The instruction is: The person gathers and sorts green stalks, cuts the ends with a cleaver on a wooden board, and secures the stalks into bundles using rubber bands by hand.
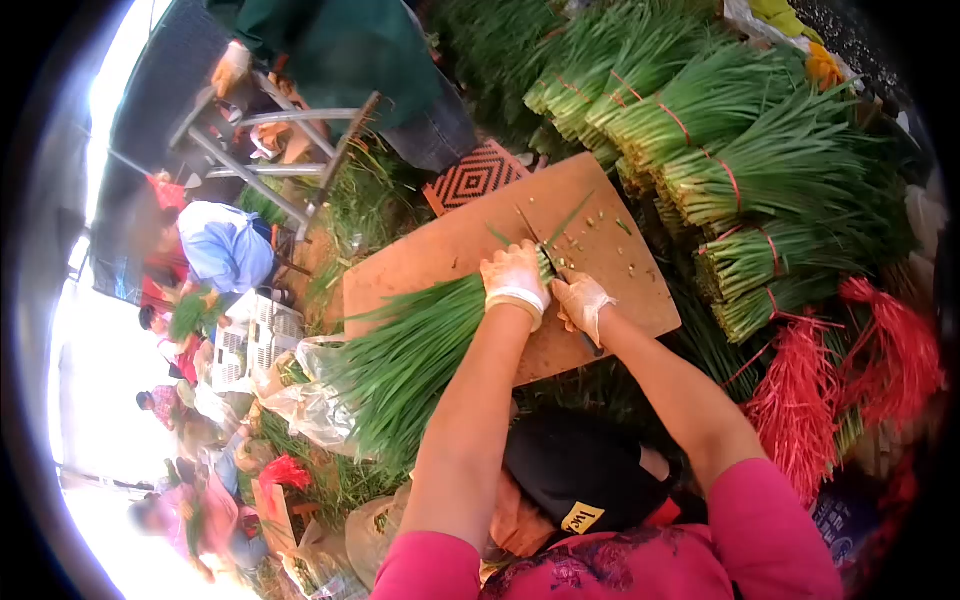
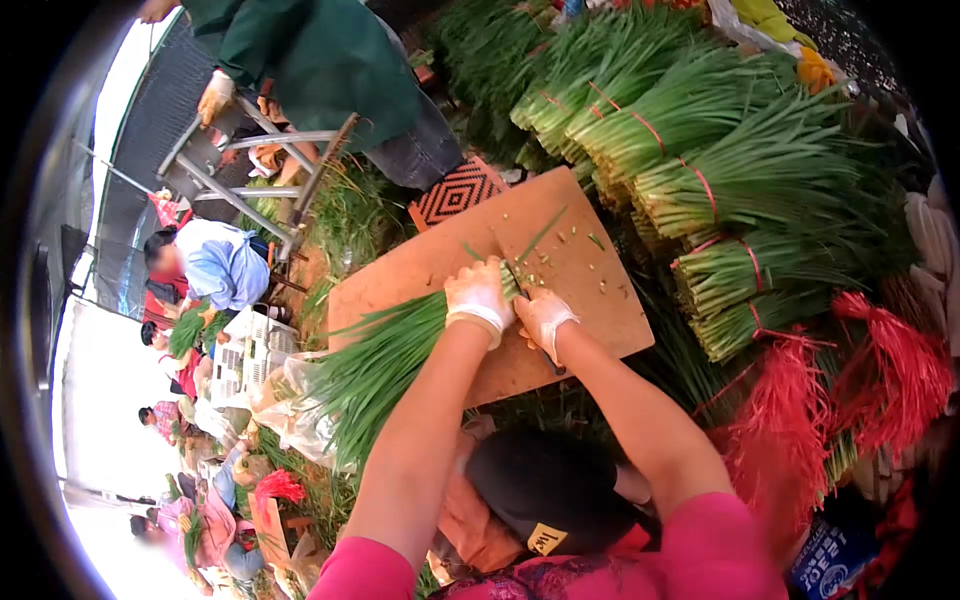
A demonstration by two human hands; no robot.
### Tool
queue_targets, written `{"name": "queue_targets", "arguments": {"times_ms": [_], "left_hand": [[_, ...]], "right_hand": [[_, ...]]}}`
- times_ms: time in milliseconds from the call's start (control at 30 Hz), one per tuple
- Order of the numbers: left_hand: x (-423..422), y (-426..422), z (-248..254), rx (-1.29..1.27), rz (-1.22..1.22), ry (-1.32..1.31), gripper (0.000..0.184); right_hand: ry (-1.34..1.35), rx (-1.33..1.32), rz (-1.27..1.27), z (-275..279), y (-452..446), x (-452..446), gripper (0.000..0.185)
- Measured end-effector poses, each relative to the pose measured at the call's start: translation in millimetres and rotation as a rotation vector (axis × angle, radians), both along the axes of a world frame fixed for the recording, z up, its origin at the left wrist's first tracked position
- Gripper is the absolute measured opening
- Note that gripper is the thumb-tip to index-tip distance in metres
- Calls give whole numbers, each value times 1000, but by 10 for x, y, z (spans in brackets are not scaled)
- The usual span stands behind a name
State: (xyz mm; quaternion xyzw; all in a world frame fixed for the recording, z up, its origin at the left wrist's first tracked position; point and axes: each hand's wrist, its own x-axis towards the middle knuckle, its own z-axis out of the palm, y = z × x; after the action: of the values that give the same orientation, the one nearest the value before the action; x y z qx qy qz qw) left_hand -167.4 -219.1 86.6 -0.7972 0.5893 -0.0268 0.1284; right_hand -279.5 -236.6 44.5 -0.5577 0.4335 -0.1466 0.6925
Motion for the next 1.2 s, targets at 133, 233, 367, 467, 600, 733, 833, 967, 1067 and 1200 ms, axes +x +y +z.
{"name": "queue_targets", "arguments": {"times_ms": [133,233,367,467,600,733,833,967,1067,1200], "left_hand": [[3,-20,55,67,30,33,68],[13,18,29,75,43,35,80],[-42,107,113,72,-10,68,97],[222,297,274,-126,-90,333,99],[989,520,180,-224,-44,351,83],[966,727,84,-87,31,433,78],[878,820,124,-125,24,409,80],[693,927,232,-62,96,338,91],[688,1038,74,-172,77,345,92],[679,1108,116,-151,125,404,91]], "right_hand": [[-4,165,2,52,105,-253,50],[-110,326,-33,-37,56,-680,45],[8,97,-45,67,-297,-782,42],[88,-40,-86,336,-412,-684,48],[175,-209,68,360,-482,-525,49],[281,-9,248,387,-446,-238,47],[171,115,187,223,-502,-74,44],[0,158,35,-26,-750,86,42],[246,-93,-53,45,-851,-25,50],[397,-950,-12,-300,-1010,-404,40]]}}
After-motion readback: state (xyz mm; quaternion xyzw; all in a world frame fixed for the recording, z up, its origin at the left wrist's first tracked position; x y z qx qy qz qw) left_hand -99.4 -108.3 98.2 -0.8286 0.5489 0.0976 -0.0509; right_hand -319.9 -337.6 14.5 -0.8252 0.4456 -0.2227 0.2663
